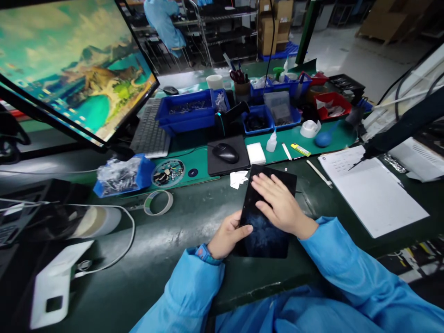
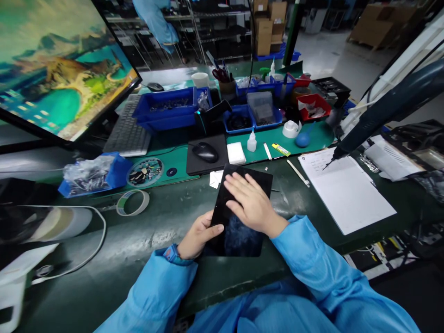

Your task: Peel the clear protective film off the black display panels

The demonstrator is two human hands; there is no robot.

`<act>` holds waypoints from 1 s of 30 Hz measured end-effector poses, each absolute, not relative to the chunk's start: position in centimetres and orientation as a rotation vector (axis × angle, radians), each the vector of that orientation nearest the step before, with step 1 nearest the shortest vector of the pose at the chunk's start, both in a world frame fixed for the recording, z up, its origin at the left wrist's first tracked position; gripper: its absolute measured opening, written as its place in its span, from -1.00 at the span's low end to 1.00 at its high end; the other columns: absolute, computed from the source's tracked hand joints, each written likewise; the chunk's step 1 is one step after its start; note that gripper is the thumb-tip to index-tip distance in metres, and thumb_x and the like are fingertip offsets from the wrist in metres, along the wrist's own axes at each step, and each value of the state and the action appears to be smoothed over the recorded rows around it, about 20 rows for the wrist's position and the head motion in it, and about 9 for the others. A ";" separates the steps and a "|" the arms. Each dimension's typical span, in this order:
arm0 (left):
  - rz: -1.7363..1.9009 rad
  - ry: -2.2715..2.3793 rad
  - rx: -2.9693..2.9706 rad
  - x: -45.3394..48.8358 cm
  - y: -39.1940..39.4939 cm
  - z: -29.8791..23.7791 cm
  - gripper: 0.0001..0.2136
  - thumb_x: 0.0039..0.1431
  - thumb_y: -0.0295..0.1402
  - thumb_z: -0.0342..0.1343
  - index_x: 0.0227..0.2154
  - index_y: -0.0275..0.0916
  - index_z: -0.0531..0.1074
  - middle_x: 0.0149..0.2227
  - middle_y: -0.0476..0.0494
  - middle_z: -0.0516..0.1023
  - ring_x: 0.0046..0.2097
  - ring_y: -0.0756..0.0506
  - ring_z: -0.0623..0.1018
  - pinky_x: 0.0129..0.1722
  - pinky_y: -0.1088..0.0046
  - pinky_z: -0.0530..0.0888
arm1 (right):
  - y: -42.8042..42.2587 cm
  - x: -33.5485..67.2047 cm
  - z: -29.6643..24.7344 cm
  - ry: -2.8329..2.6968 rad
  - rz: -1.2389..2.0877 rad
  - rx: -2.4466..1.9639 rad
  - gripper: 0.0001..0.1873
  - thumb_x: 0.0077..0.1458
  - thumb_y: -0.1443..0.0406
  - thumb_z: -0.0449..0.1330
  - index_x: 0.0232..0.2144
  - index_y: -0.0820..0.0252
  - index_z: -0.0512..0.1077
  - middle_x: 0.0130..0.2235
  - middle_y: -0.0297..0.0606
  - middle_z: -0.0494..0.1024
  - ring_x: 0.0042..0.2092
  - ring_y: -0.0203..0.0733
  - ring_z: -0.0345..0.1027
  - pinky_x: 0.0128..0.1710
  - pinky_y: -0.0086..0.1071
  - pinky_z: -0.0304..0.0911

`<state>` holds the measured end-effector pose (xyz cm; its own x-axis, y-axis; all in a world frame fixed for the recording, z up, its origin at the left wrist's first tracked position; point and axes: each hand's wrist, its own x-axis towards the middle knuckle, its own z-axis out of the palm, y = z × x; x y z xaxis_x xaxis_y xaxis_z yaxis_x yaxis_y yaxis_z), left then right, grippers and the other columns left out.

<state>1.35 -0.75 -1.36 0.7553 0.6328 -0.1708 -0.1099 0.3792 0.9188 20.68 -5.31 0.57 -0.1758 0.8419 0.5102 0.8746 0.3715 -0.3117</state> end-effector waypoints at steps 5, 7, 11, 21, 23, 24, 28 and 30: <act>0.482 0.517 1.119 1.5 -0.7 -1.1 -0.65 -0.01 -0.19 0.37 -0.18 -0.26 0.61 -0.17 -0.18 0.66 -0.10 -0.21 0.59 0.01 0.28 0.43 | -4.7 23.2 0.0 -1.759 -0.048 -1.649 -0.49 0.33 0.20 -0.04 0.24 0.28 0.25 0.26 -0.06 0.29 0.34 -0.05 0.10 0.33 0.00 0.09; 0.519 0.531 1.085 1.4 -0.7 -1.2 -0.67 -0.03 -0.19 0.38 -0.21 -0.25 0.61 -0.18 -0.15 0.67 -0.12 -0.18 0.59 -0.01 0.32 0.44 | -4.7 23.7 -0.2 -1.640 -0.108 -1.639 -0.52 0.32 0.21 0.00 0.21 0.25 0.29 0.25 -0.06 0.32 0.32 -0.04 0.14 0.32 0.01 0.12; 0.596 0.625 0.910 1.3 -0.4 -1.5 -0.63 -0.10 -0.20 0.42 -0.22 -0.24 0.59 -0.25 -0.13 0.67 -0.20 -0.16 0.61 -0.09 0.34 0.47 | -4.8 23.4 -0.2 -1.413 -0.171 -1.526 -0.51 0.27 0.26 0.09 0.22 0.15 0.27 0.28 -0.07 0.27 0.34 -0.02 0.10 0.32 0.03 0.09; 0.894 0.617 0.600 1.2 0.8 -1.9 -0.51 -0.24 -0.04 0.44 -0.29 -0.25 0.50 -0.32 -0.14 0.63 -0.15 -0.22 0.60 -0.05 0.22 0.46 | -5.8 20.0 -2.0 -1.079 0.356 -1.327 -0.57 0.19 0.05 0.15 -0.07 0.24 0.50 -0.14 -0.09 0.60 -0.13 -0.10 0.51 -0.09 -0.22 0.42; 0.916 0.667 0.614 1.1 0.9 -2.0 -0.53 -0.19 -0.02 0.41 -0.32 -0.27 0.51 -0.37 -0.12 0.61 -0.19 -0.20 0.58 -0.09 0.27 0.44 | -6.1 19.6 -2.1 -1.064 0.302 -1.407 -0.57 0.11 0.02 0.22 -0.20 0.28 0.54 -0.21 -0.10 0.62 -0.20 -0.11 0.51 -0.14 -0.25 0.41; 0.945 0.701 0.615 1.0 0.9 -2.1 -0.56 -0.17 -0.04 0.40 -0.34 -0.28 0.51 -0.39 -0.09 0.60 -0.20 -0.17 0.56 -0.10 0.31 0.43 | -6.3 19.4 -2.1 -1.074 0.282 -1.417 -0.57 0.09 0.02 0.24 -0.22 0.29 0.55 -0.22 -0.09 0.62 -0.22 -0.11 0.51 -0.16 -0.26 0.41; 1.103 0.851 0.552 0.2 -0.4 -2.1 -0.77 -0.06 -0.24 0.38 -0.43 -0.28 0.51 -0.46 0.05 0.54 -0.29 -0.03 0.45 -0.16 0.47 0.35 | -7.5 18.8 -1.7 -1.223 0.299 -1.378 -0.56 0.06 0.03 0.28 -0.24 0.33 0.55 -0.28 -0.08 0.61 -0.31 -0.14 0.49 -0.26 -0.30 0.39; 1.152 0.923 0.497 -0.4 -1.4 -2.0 -0.80 -0.01 -0.27 0.34 -0.51 -0.28 0.49 -0.55 0.10 0.46 -0.37 0.01 0.40 -0.22 0.49 0.33 | -8.4 18.4 -1.3 -1.321 0.312 -1.369 -0.57 0.05 0.03 0.29 -0.25 0.33 0.56 -0.35 -0.11 0.59 -0.41 -0.18 0.44 -0.34 -0.31 0.34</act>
